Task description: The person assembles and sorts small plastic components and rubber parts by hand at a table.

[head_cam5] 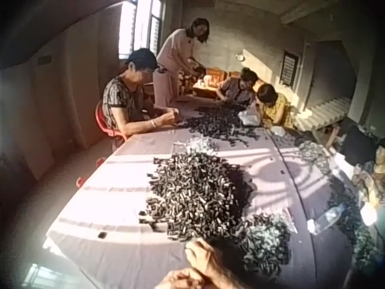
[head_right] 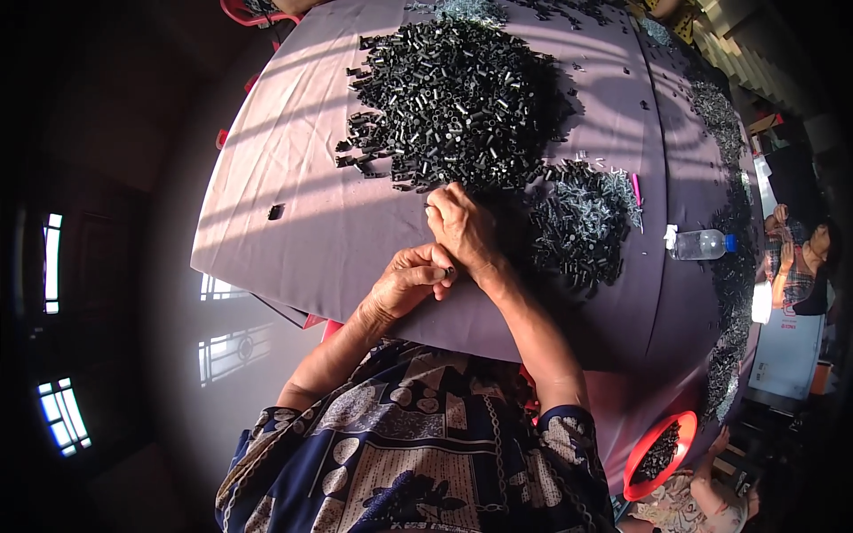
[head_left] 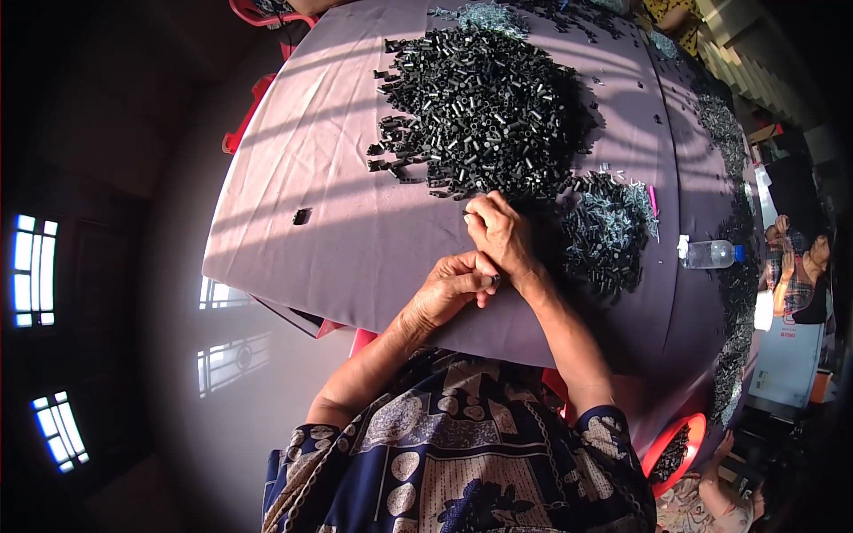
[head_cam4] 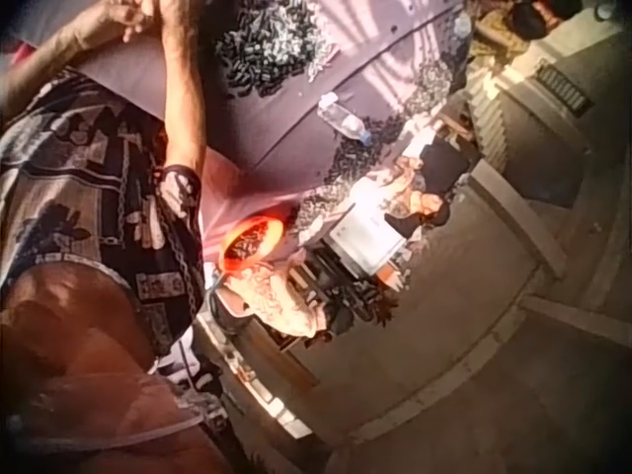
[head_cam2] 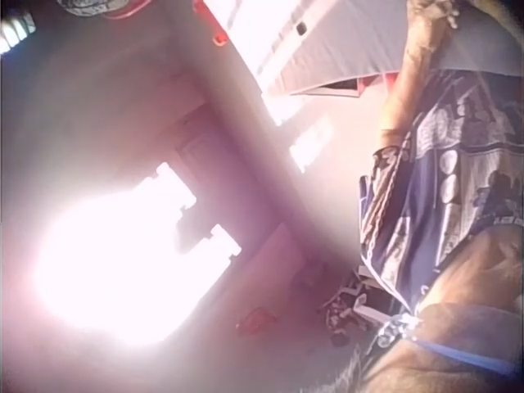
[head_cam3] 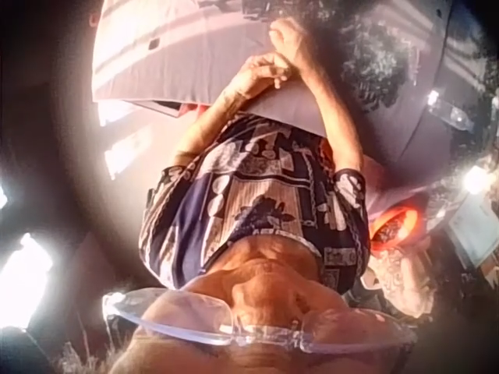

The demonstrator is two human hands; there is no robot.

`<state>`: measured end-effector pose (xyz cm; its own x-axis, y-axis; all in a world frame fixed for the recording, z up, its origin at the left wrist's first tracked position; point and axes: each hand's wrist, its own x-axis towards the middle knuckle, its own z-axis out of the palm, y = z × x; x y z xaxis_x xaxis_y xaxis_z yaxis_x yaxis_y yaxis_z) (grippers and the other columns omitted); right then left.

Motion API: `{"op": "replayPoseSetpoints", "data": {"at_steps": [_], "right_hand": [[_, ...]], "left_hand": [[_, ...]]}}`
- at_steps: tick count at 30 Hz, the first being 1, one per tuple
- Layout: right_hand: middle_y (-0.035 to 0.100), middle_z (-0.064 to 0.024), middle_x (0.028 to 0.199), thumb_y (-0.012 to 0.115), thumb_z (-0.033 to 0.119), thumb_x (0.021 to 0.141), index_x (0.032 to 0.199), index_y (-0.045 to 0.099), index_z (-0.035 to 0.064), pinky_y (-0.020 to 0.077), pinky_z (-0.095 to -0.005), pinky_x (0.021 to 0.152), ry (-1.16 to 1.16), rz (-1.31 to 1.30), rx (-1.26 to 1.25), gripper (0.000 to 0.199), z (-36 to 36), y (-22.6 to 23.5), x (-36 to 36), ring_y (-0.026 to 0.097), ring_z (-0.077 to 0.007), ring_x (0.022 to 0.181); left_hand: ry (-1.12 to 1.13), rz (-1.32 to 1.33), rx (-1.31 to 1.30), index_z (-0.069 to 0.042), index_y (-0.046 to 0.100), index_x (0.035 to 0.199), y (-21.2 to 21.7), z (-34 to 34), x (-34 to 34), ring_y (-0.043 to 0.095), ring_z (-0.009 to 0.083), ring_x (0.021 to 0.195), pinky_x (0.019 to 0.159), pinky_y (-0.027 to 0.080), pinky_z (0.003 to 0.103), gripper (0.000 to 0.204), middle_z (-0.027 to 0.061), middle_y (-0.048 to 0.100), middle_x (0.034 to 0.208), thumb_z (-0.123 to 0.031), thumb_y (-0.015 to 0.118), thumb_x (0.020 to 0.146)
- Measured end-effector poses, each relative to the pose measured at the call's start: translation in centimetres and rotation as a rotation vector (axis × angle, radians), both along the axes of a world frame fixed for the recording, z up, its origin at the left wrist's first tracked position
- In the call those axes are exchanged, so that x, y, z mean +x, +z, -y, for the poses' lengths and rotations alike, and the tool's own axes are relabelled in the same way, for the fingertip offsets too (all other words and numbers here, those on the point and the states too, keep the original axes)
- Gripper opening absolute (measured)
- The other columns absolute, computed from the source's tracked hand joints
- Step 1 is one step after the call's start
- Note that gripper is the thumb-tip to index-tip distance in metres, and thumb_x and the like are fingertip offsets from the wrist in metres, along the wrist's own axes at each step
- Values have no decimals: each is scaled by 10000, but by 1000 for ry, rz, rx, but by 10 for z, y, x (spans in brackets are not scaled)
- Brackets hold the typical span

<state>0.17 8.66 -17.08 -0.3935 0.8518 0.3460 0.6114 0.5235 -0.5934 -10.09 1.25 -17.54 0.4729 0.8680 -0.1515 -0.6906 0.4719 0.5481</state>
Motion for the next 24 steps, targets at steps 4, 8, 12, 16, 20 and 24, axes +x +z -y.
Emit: {"op": "replayPoseSetpoints", "data": {"at_steps": [4,8,12,16,20,24], "right_hand": [[490,-8,600,494,2,680,717,484,19,394,-194,456,-48,-482,-449,42,11,17,34,470,-59,513],[484,7,625,511,34,701,755,498,11,398,-161,473,-53,-587,-588,61,28,36,74,465,-43,523],[475,16,613,503,10,679,744,495,5,351,-153,464,-64,-585,-641,65,37,43,95,427,-27,520],[462,35,597,508,1,667,728,501,22,302,-144,429,-67,-516,-588,65,41,43,114,378,-10,489],[458,39,584,510,-1,662,722,502,23,299,-143,426,-63,-566,-623,65,38,37,134,375,-9,483],[456,45,575,510,-8,655,704,512,31,297,-143,424,-66,-550,-602,63,32,31,147,370,-7,474]], "left_hand": [[81,-66,21,-3,477,726,-3,-2,15,451,100,530,498,378,200,52,61,491,655,-45,497,702],[125,-187,42,-2,477,725,-6,-5,35,444,97,526,497,373,201,49,55,491,645,-40,496,699],[146,-311,67,-2,476,724,-1,-12,54,445,94,532,498,370,200,49,47,497,630,-34,492,691],[129,-313,78,-1,479,729,3,-15,74,451,89,555,503,369,196,54,44,503,632,-35,492,689],[113,-306,81,-3,480,734,2,-18,91,452,86,565,508,370,196,56,44,505,637,-34,496,690],[101,-351,77,-10,487,721,0,-23,105,444,92,558,511,370,204,58,43,497,632,-63,502,706]]}}
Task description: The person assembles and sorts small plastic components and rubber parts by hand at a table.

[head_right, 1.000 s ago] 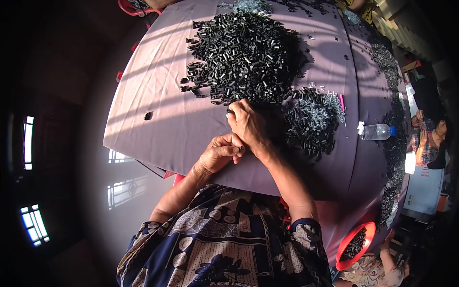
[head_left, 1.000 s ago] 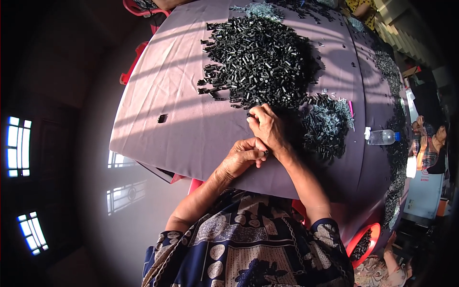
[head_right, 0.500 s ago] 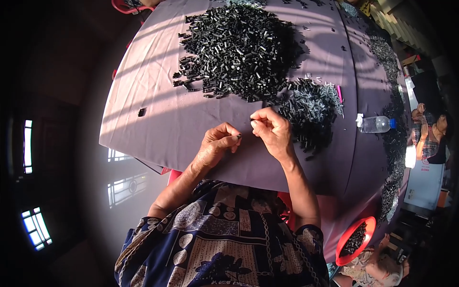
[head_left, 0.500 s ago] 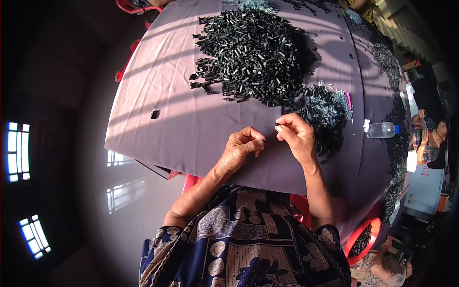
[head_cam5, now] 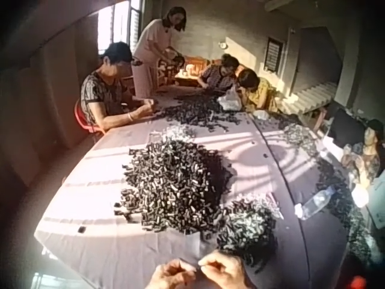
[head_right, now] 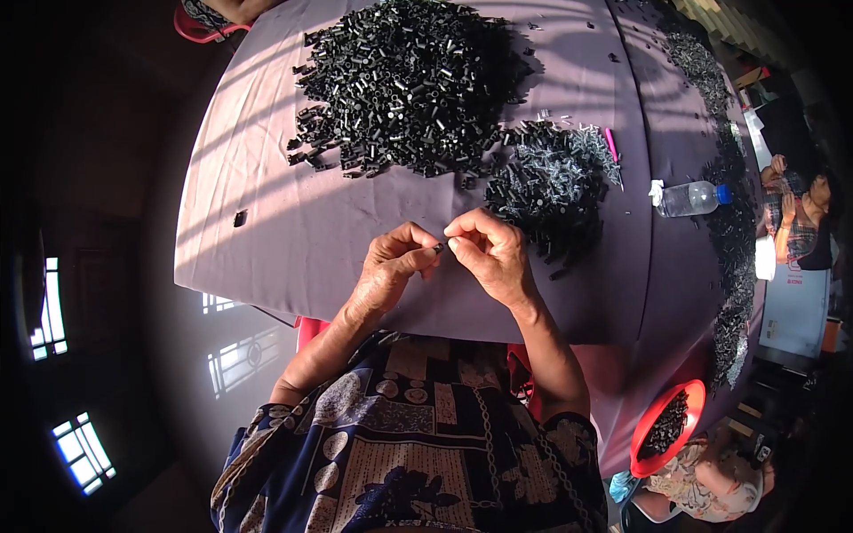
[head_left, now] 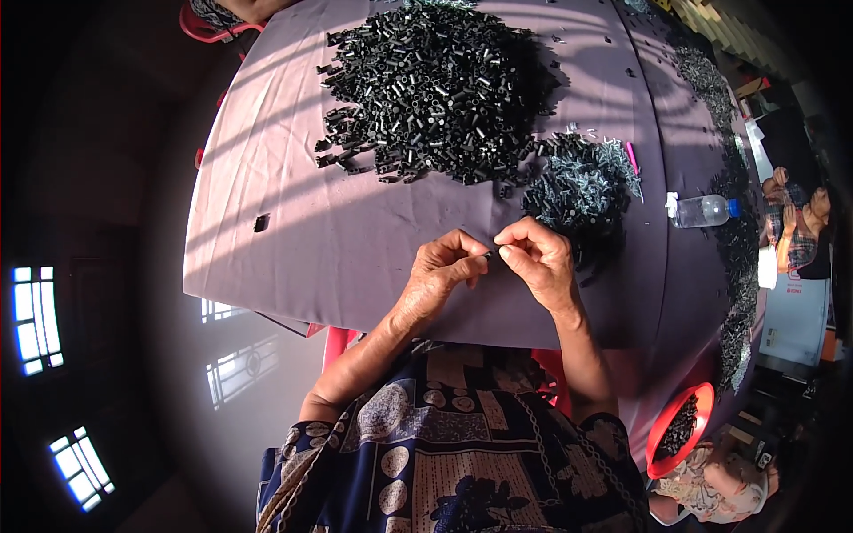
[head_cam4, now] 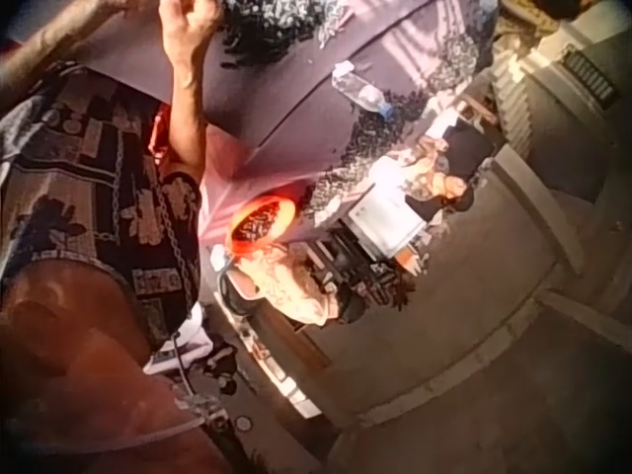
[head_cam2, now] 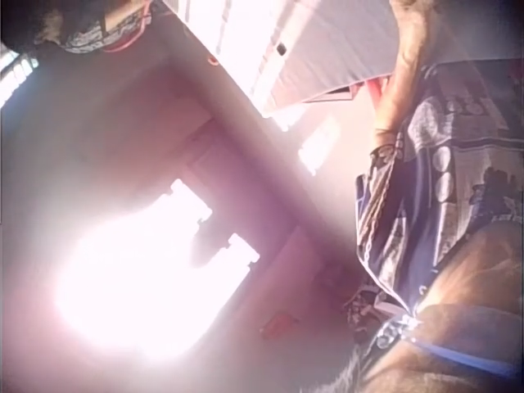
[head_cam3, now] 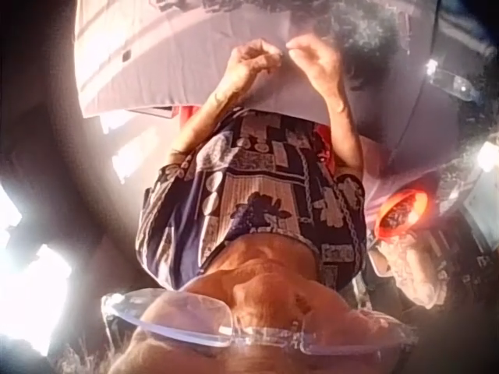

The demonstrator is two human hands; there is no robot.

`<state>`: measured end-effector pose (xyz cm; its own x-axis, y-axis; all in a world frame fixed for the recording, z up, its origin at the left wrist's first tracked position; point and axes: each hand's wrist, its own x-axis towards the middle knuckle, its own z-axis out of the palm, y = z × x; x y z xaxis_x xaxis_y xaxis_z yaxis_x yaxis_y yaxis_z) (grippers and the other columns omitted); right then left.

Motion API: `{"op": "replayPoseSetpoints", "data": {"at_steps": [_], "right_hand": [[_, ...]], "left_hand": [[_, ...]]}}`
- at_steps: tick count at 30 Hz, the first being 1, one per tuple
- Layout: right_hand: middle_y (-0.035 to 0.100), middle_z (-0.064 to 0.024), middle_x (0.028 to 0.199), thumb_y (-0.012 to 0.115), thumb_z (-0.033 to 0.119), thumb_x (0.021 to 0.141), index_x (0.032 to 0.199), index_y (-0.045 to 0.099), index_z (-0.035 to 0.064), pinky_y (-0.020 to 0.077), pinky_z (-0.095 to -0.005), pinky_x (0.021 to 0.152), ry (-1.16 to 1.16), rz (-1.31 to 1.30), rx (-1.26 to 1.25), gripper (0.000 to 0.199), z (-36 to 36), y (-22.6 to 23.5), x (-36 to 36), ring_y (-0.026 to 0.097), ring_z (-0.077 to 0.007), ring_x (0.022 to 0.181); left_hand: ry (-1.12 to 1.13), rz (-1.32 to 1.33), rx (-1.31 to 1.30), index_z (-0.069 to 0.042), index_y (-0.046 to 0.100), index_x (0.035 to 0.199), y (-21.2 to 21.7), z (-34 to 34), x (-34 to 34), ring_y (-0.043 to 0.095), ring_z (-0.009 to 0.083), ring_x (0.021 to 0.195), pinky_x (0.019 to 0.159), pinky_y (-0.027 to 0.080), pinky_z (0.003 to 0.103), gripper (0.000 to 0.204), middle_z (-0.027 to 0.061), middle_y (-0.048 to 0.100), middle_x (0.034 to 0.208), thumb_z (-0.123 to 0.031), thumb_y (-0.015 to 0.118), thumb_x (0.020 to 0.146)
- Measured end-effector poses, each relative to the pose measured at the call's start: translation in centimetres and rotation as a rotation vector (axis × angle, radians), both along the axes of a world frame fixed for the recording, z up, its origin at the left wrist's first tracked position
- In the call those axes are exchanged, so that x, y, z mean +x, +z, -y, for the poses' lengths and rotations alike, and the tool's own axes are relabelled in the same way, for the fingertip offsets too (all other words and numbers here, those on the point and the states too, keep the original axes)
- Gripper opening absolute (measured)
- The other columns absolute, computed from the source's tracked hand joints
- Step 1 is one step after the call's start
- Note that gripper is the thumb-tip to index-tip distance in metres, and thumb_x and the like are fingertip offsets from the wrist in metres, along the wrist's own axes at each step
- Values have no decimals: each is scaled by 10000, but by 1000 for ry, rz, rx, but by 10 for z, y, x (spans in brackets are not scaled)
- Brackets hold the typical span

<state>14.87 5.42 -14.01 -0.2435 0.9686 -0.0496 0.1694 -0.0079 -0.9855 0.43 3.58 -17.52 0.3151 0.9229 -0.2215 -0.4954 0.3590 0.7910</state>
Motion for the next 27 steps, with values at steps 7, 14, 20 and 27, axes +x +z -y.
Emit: {"op": "replayPoseSetpoints", "data": {"at_steps": [7,14,20,27], "right_hand": [[468,5,618,511,-4,658,722,517,22,331,-170,437,8,140,162,69,0,-1,11,401,-36,483],[481,-31,625,523,-12,645,724,515,24,359,-198,462,-20,228,183,87,2,2,7,445,-86,514],[480,-31,610,524,-35,627,693,503,19,367,-199,463,-87,206,149,88,5,2,-4,466,-93,524],[483,-37,606,523,-45,611,671,492,22,368,-211,451,-97,289,221,95,8,1,-12,468,-104,515]], "left_hand": [[-11,12,6,-8,486,730,-6,-5,13,446,89,566,510,372,202,62,42,499,639,-58,512,704],[-10,-4,19,-8,485,735,-5,-5,11,445,88,557,510,374,201,58,40,500,642,-46,516,704],[14,-44,37,-12,481,717,-6,-4,7,432,49,542,475,362,172,49,5,488,625,-24,522,694],[44,-195,100,-15,483,724,-7,-2,2,422,40,553,500,355,164,43,-4,489,631,-20,517,698]]}}
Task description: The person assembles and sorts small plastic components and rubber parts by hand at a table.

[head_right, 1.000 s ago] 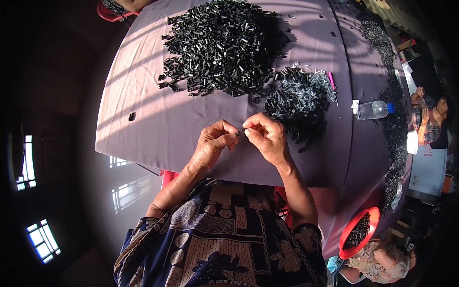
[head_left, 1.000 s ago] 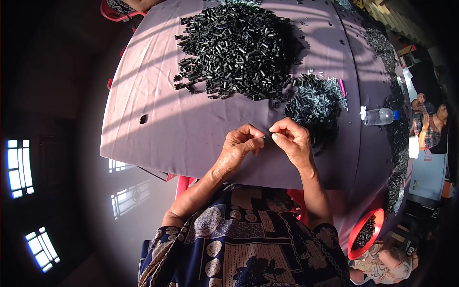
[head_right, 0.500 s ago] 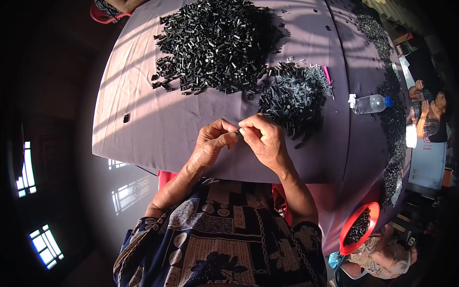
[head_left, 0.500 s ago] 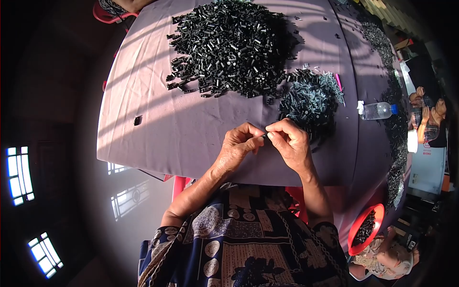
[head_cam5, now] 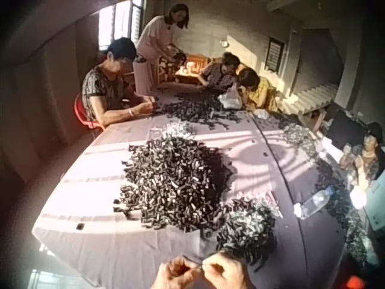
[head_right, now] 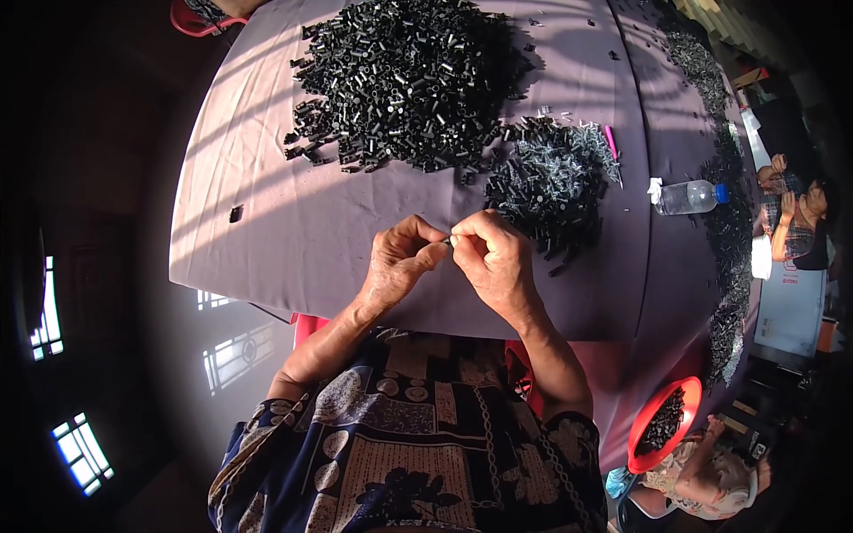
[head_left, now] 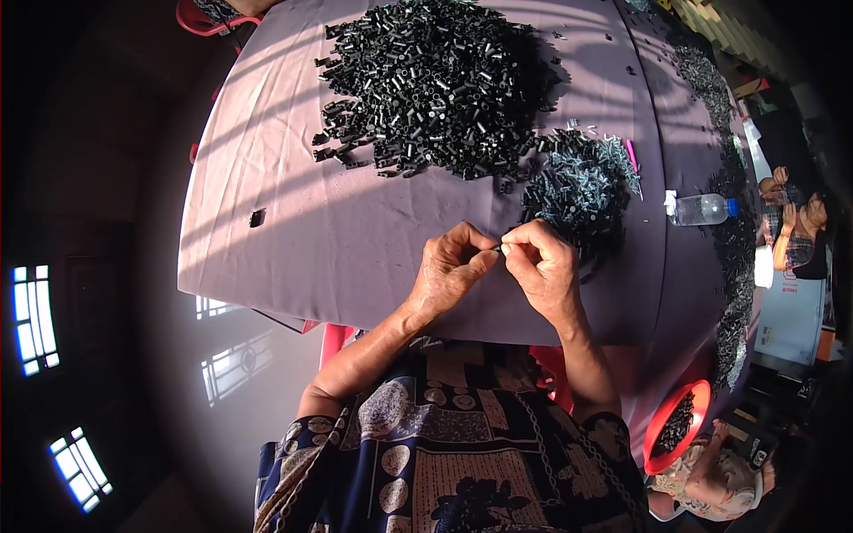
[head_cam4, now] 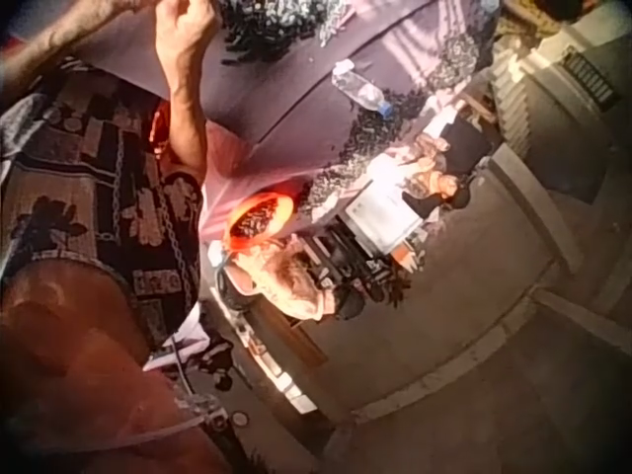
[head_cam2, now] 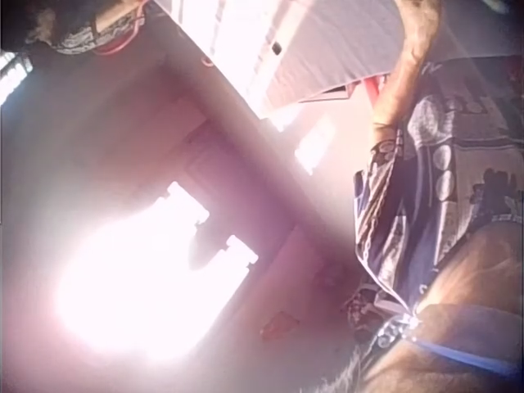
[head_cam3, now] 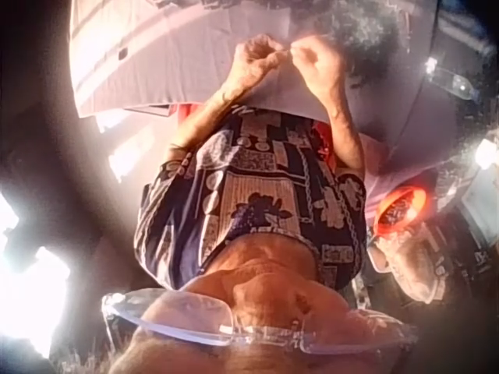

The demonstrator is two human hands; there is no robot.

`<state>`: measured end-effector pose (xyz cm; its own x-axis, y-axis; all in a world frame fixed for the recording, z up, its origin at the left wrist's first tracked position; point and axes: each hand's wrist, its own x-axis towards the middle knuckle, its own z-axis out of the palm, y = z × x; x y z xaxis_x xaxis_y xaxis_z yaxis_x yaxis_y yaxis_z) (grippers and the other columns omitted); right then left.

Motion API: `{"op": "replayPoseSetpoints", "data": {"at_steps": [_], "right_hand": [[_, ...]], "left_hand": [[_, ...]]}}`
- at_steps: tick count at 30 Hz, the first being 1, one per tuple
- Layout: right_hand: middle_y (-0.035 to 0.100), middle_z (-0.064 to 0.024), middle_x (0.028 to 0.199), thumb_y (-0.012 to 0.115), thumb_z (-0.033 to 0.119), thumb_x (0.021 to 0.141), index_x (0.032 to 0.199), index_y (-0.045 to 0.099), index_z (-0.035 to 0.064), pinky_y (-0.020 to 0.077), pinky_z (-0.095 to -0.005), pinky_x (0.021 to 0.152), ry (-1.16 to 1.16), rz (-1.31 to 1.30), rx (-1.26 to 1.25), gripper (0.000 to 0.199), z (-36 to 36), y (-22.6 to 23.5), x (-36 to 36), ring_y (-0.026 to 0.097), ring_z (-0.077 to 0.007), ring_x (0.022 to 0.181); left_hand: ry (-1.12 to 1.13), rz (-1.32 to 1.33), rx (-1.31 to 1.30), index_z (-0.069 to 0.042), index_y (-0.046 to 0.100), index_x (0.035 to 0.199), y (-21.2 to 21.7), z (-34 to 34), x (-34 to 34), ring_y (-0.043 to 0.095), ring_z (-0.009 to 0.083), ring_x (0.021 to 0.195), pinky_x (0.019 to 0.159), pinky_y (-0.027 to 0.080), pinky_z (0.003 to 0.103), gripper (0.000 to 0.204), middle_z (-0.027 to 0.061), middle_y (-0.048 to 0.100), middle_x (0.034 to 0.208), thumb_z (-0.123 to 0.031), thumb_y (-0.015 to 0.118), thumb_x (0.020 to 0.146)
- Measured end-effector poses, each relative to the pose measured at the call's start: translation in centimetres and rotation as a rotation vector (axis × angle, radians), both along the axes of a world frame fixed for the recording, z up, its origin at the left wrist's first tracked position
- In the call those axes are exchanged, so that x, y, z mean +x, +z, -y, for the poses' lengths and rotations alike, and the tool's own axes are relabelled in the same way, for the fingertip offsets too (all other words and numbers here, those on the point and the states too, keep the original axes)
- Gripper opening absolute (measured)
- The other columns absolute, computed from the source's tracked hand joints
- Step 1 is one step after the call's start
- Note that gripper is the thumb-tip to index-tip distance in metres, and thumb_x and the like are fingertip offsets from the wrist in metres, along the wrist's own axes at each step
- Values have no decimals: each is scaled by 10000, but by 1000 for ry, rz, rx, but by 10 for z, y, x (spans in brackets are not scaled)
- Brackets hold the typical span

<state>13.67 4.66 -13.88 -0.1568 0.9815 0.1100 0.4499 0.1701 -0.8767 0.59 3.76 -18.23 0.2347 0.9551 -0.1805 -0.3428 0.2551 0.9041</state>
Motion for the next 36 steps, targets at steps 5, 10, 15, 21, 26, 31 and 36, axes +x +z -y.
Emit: {"op": "replayPoseSetpoints", "data": {"at_steps": [5,10,15,21,26,31,36], "right_hand": [[482,-34,603,519,-29,622,662,489,23,362,-215,445,71,42,-46,72,-2,0,0,455,-102,500],[457,4,603,517,-17,657,674,506,3,311,-161,413,128,-50,-80,29,-3,-5,3,383,-30,461],[487,-37,620,520,-9,666,715,517,3,376,-199,471,218,-59,-33,50,-9,-5,4,466,-87,522],[484,-36,625,482,-7,701,753,526,3,376,-195,464,195,-8,41,68,-4,-6,9,470,-90,517],[482,-47,633,451,-11,721,773,517,-8,391,-198,469,181,-56,-74,84,-2,0,8,495,-96,535],[483,-52,641,446,-16,720,772,512,-16,406,-201,483,178,-78,-69,84,-4,-1,11,514,-102,555],[488,-59,647,451,-25,708,778,505,-21,409,-198,492,152,-133,-89,88,-4,-3,10,519,-105,545]], "left_hand": [[-21,-215,122,-7,480,709,-1,1,-3,418,20,590,519,346,152,49,-15,498,642,-17,525,693],[-38,-120,77,-11,483,705,-6,1,-5,423,38,552,504,353,164,51,0,498,630,-29,529,695],[-130,262,-248,-6,499,718,0,-3,-11,466,84,536,507,398,207,111,40,523,649,-114,488,744],[-318,405,-402,-1,512,787,-8,-5,-10,472,94,570,533,399,208,166,60,523,701,-160,480,748],[-394,508,-416,-6,514,795,-12,-9,-10,476,80,570,539,411,201,157,50,529,712,-152,474,754],[-425,575,-450,3,504,813,-12,-13,-6,472,76,578,543,405,195,165,54,523,743,-147,469,755],[-449,603,-441,4,501,815,-16,-15,-6,470,74,579,544,401,192,162,55,514,742,-143,468,754]]}}
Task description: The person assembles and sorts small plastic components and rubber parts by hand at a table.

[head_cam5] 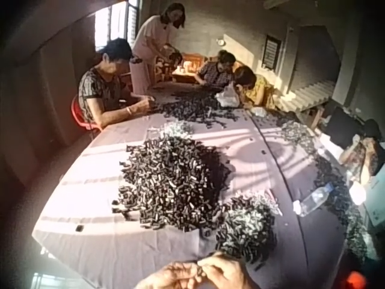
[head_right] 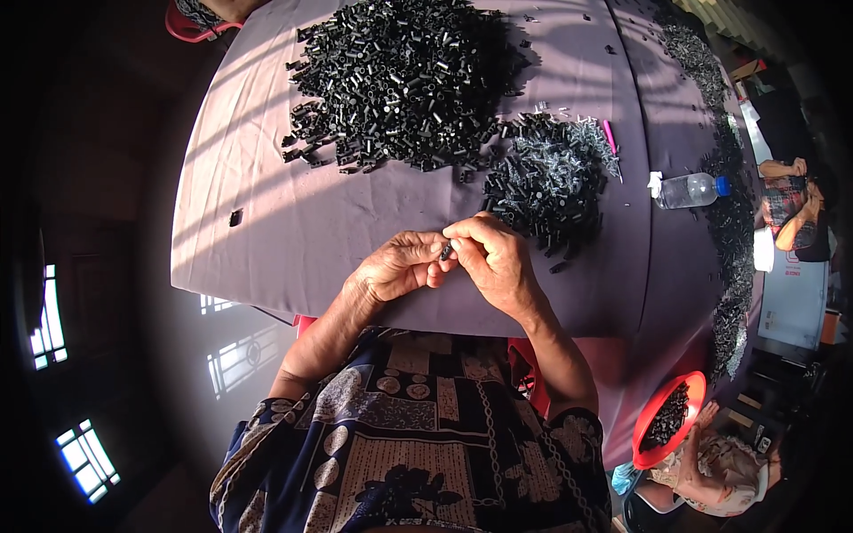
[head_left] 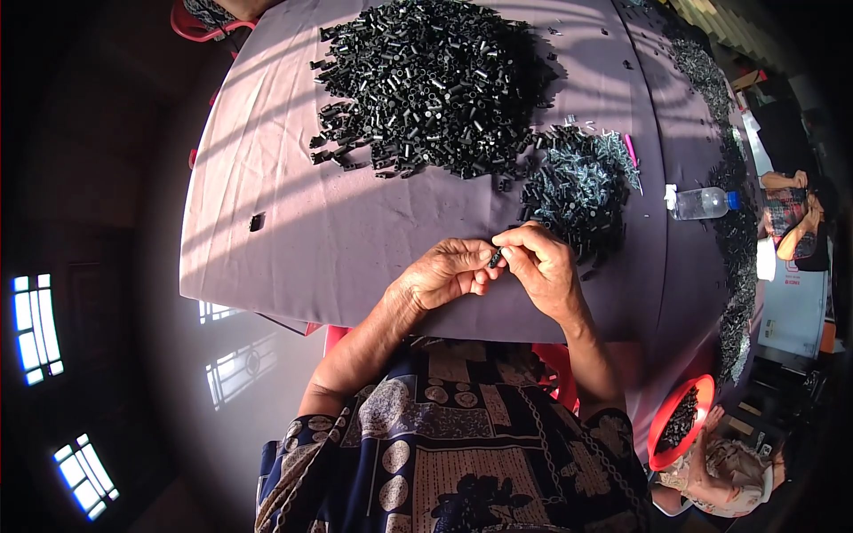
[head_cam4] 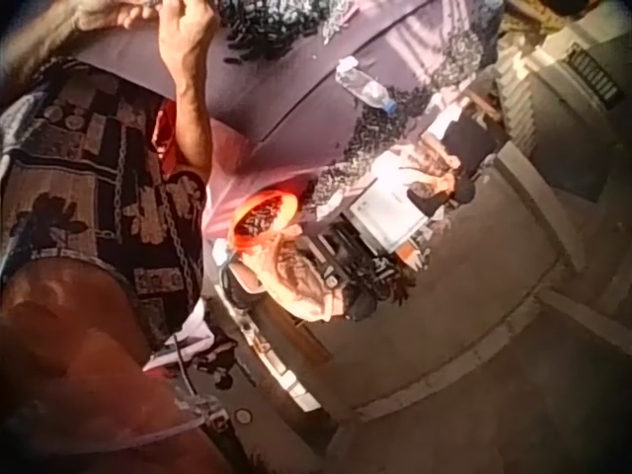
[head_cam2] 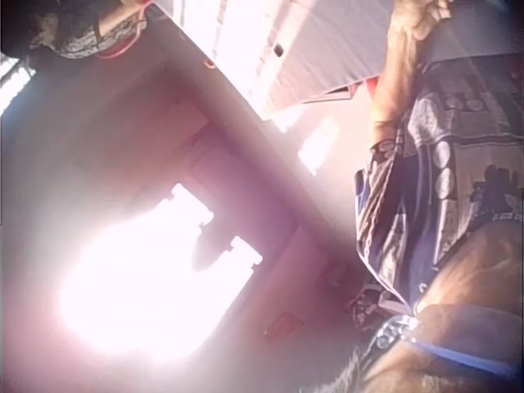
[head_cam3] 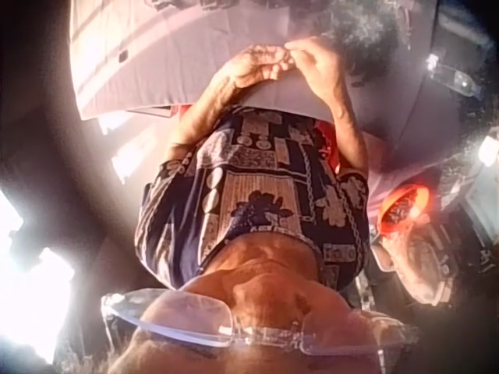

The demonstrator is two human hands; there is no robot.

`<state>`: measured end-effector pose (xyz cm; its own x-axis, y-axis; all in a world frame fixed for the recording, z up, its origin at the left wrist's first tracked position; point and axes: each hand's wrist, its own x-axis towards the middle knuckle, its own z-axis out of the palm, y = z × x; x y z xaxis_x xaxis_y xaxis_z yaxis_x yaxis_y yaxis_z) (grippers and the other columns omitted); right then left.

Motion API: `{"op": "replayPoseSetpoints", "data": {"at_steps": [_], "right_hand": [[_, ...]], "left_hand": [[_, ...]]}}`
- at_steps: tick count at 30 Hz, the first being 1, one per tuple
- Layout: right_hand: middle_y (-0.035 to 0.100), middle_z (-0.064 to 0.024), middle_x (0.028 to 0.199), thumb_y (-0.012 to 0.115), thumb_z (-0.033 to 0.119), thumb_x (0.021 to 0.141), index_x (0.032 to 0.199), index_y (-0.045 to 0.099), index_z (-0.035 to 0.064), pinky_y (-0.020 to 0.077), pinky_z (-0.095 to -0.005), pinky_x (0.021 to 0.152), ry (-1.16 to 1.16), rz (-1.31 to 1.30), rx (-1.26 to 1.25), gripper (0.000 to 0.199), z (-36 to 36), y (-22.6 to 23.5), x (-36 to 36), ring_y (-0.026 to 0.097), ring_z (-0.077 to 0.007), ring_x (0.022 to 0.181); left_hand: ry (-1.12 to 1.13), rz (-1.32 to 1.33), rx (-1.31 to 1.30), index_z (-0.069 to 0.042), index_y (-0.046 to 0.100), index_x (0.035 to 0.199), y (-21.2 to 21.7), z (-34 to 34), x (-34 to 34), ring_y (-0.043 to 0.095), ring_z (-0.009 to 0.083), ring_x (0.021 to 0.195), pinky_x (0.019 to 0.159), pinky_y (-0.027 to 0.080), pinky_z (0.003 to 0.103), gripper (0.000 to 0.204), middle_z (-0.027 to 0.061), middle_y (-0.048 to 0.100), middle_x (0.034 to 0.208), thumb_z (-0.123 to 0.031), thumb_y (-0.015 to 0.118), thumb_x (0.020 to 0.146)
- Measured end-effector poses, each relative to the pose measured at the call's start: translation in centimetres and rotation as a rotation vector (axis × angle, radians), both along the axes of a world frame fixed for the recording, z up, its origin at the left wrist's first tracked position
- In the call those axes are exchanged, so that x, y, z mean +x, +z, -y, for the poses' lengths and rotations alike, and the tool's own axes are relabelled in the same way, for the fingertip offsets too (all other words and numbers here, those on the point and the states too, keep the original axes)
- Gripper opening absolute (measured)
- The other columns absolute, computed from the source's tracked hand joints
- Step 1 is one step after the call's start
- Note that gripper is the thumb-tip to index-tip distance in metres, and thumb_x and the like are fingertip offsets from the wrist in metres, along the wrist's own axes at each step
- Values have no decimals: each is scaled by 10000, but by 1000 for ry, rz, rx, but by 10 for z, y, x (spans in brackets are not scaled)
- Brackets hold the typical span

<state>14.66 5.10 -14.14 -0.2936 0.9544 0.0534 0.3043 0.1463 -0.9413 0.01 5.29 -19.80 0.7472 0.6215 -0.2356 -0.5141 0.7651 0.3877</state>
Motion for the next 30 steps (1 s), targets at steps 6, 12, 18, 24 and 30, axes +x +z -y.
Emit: {"op": "replayPoseSetpoints", "data": {"at_steps": [6,12,18,24,30], "right_hand": [[490,-62,643,449,-25,709,785,499,-26,410,-195,508,-9,-46,10,91,1,-3,1,521,-107,544],[494,-62,628,442,2,725,788,503,-24,409,-206,519,-17,-18,2,92,0,-2,3,519,-117,566],[476,-46,695,446,43,746,856,498,-24,388,-179,493,-1,-27,-10,139,3,-3,9,473,-72,559],[470,-57,711,524,151,710,935,455,-15,390,-198,503,-5,135,101,288,6,-5,13,470,-94,573],[414,-93,660,598,188,609,805,431,-8,376,-293,508,42,443,409,324,4,-5,6,439,-217,575]], "left_hand": [[-2,74,-20,2,501,803,2,-2,1,453,70,580,532,389,184,147,56,506,736,-132,464,755],[22,36,-13,-1,504,801,3,0,4,444,70,576,520,379,180,148,51,505,730,-135,463,754],[25,8,-5,-5,507,792,7,1,7,445,71,569,514,375,182,155,41,503,716,-150,470,749],[39,85,-8,-3,511,794,-3,2,9,462,85,587,541,384,199,183,40,509,718,-176,475,747],[106,27,-22,19,511,805,5,3,14,492,138,718,700,383,269,214,61,531,765,-181,495,733]]}}
